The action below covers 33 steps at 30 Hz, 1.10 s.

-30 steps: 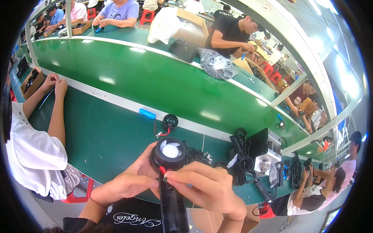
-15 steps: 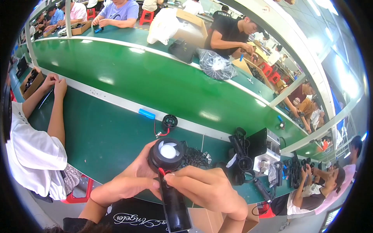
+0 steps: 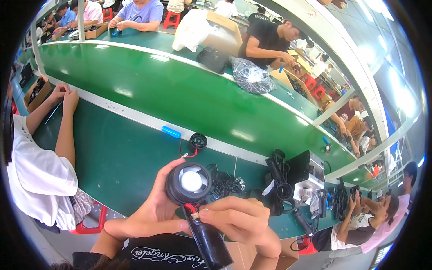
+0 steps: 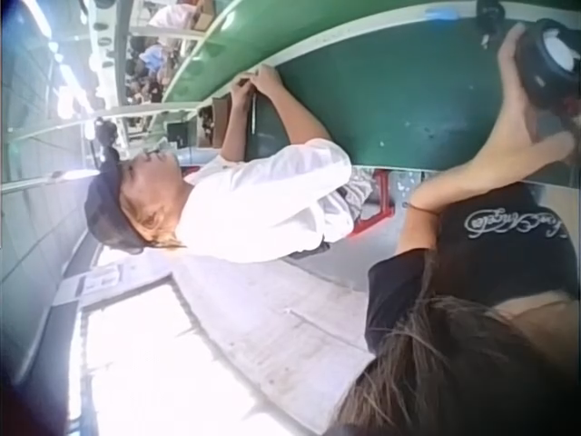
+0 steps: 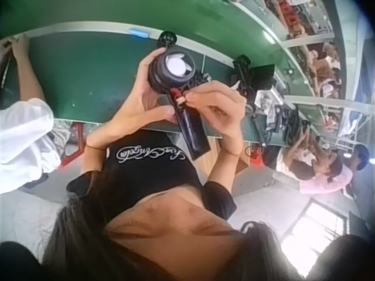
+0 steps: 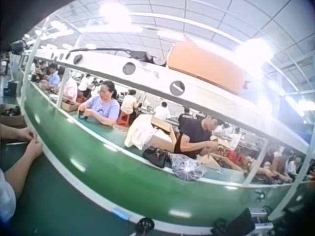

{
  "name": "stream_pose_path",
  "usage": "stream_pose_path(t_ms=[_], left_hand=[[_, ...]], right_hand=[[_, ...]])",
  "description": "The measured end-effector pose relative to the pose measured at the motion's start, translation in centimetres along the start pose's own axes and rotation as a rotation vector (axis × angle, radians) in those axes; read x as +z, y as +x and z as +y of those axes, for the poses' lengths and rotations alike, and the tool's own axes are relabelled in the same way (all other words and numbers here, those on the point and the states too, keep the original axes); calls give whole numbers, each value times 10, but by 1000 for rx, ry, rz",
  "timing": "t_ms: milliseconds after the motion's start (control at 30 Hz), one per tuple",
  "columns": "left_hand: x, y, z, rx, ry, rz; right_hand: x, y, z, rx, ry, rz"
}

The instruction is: Assembling electronic components, including plastic housing and wiring, on a factory assembly line.

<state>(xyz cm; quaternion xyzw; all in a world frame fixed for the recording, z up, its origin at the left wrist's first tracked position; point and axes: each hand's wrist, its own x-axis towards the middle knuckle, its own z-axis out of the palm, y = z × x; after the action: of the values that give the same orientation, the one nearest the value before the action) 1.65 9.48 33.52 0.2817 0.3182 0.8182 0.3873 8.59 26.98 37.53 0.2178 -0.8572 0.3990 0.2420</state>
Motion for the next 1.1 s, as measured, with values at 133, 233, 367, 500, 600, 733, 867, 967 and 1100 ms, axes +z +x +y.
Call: stream_pose_path(t_ms=[133, 233, 367, 500, 600, 733, 867, 967, 1100], left_hand=[[1, 0, 2, 14, 27, 20], [0, 0, 2, 29, 40, 25], [0, 0, 2, 22, 60, 23], [-3, 1, 0, -18, 9, 35], [-5, 2, 1, -38, -18, 0], [-6, 2, 2, -62, -45, 0], [-5, 2, 4, -121, -162, 3], [-5, 3, 4, -174, -178, 26], [-10, 2, -2, -197, -199, 25]], right_hand=[[2, 3, -7, 53, -50, 7], [3, 4, -9, 60, -59, 28], [0, 7, -15, 0, -135, 24], [4, 10, -12, -6, -140, 35], [2, 10, -12, -17, -173, 35], [-4, 12, -13, -76, -203, -80], [-5, 13, -16, -60, -191, -122], [0, 14, -19, 8, -247, -52], [-10, 13, -16, -25, -224, -199]])
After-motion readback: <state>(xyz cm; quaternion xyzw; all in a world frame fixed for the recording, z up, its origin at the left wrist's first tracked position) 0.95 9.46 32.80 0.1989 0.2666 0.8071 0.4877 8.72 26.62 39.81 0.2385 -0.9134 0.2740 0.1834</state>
